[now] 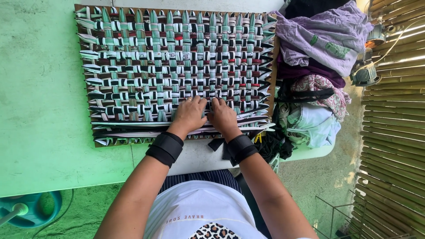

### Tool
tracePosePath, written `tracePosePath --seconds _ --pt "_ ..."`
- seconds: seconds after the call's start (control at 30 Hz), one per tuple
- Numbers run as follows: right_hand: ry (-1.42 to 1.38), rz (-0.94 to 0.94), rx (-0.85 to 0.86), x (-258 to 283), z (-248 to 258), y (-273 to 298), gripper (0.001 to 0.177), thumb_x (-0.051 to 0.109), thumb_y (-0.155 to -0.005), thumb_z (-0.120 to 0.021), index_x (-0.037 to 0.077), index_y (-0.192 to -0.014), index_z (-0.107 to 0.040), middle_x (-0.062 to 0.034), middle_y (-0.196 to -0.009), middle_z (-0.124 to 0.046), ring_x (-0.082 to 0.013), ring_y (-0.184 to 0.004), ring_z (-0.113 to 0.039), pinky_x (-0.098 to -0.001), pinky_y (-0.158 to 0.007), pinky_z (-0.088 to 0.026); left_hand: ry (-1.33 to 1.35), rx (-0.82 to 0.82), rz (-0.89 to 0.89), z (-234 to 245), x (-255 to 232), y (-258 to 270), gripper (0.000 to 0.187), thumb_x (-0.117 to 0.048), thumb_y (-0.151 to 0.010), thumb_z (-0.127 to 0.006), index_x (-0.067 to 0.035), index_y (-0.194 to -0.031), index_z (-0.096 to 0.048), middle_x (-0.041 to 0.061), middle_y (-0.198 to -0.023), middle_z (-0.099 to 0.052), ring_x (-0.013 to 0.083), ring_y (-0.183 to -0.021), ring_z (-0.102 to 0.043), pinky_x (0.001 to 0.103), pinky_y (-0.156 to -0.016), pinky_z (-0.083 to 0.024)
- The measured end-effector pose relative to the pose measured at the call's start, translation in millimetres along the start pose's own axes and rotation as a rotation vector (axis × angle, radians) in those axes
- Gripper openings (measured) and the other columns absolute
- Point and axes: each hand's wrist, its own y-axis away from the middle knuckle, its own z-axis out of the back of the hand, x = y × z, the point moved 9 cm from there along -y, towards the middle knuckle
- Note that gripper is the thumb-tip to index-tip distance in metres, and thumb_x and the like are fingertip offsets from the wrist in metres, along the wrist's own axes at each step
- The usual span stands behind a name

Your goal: The person is weaving a rug by hand using fabric strips on a wooden loom frame.

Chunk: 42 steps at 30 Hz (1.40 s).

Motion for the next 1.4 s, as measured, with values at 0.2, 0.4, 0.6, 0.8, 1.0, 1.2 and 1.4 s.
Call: tracePosePath --seconds 0.2,0.4,0.6,0.8,1.0,1.2,1.4 --pt "-0.397 -0.104 -0.235 -32.0 35.9 -1.5 0.024 0.019 -0.084 -0.081 0.004 -0.083 -0.063 -0.0094 -0.094 -0.060 -0.0251 -0.074 -0.065 -0.0381 -0.068 -0.058 0.011 -0.019 -0.054 -25.6 1.4 -11.0 0.061 -0.023 -0.073 -0.089 -0.008 -0.125 -0.059 0.010 -0.121 -0.058 0.0310 -0.114 -0.059 0.042 -0.094 -0.055" --pt "-0.165 -0.048 -0.581 -40.0 77.1 -12.1 0.017 0.012 -0.080 -0.081 0.004 -0.076 -0.067 -0.0093 -0.104 -0.059 -0.0282 -0.099 -0.058 -0.0429 -0.083 -0.054 0.036 0.038 0.001 -25.0 0.6 -15.0 0.066 -0.017 -0.074 -0.088 -0.009 -0.132 -0.058 0.010 -0.122 -0.058 0.0306 -0.112 -0.061 0.042 -0.094 -0.055" --pt "-0.354 -0.008 -0.572 -19.6 114.1 -19.6 0.091 0.002 -0.068 -0.079 -0.003 -0.150 -0.039 -0.0300 -0.135 -0.040 -0.0424 -0.118 -0.048 -0.0444 -0.084 -0.053 0.019 -0.013 0.023 -29.1 1.8 -12.7 0.061 -0.017 -0.073 -0.089 -0.008 -0.126 -0.062 0.010 -0.123 -0.059 0.0314 -0.114 -0.061 0.042 -0.095 -0.056" --pt "-0.278 -0.011 -0.330 -38.8 56.1 -14.0 0.063 0.000 -0.084 -0.073 0.008 -0.142 -0.051 -0.0170 -0.117 -0.057 -0.0314 -0.101 -0.064 -0.0406 -0.087 -0.057 -0.007 -0.077 0.033 -27.3 -1.6 -14.5 0.064 -0.016 -0.070 -0.090 -0.009 -0.127 -0.062 0.012 -0.122 -0.060 0.0323 -0.112 -0.063 0.043 -0.092 -0.057" --pt "-0.170 0.034 -0.095 -42.2 19.5 15.8 0.010 0.014 -0.095 -0.072 0.012 -0.102 -0.066 -0.0061 -0.100 -0.067 -0.0294 -0.084 -0.068 -0.0413 -0.075 -0.056 -0.099 -0.088 0.032 -29.0 -6.9 -16.4 0.054 -0.022 -0.074 -0.088 -0.007 -0.118 -0.061 0.014 -0.118 -0.060 0.0350 -0.107 -0.066 0.043 -0.084 -0.060" --pt "0.030 0.050 -0.111 -25.1 55.9 28.0 0.048 0.029 -0.064 -0.090 0.015 -0.103 -0.065 -0.0124 -0.106 -0.061 -0.0375 -0.101 -0.059 -0.0462 -0.084 -0.051 -0.156 -0.267 -0.060 -57.2 0.7 -20.9 0.032 -0.022 -0.087 -0.078 -0.006 -0.107 -0.058 0.015 -0.107 -0.061 0.0334 -0.087 -0.073 0.040 -0.064 -0.063" --pt "0.078 -0.029 -0.016 -23.9 47.3 20.2 0.054 0.043 -0.070 -0.089 0.015 -0.109 -0.062 -0.0103 -0.115 -0.059 -0.0337 -0.109 -0.058 -0.0480 -0.085 -0.049 -0.165 -0.290 -0.045 -51.2 -2.0 -17.4 0.033 -0.022 -0.085 -0.079 -0.007 -0.107 -0.058 0.012 -0.107 -0.062 0.0310 -0.090 -0.074 0.040 -0.068 -0.064"
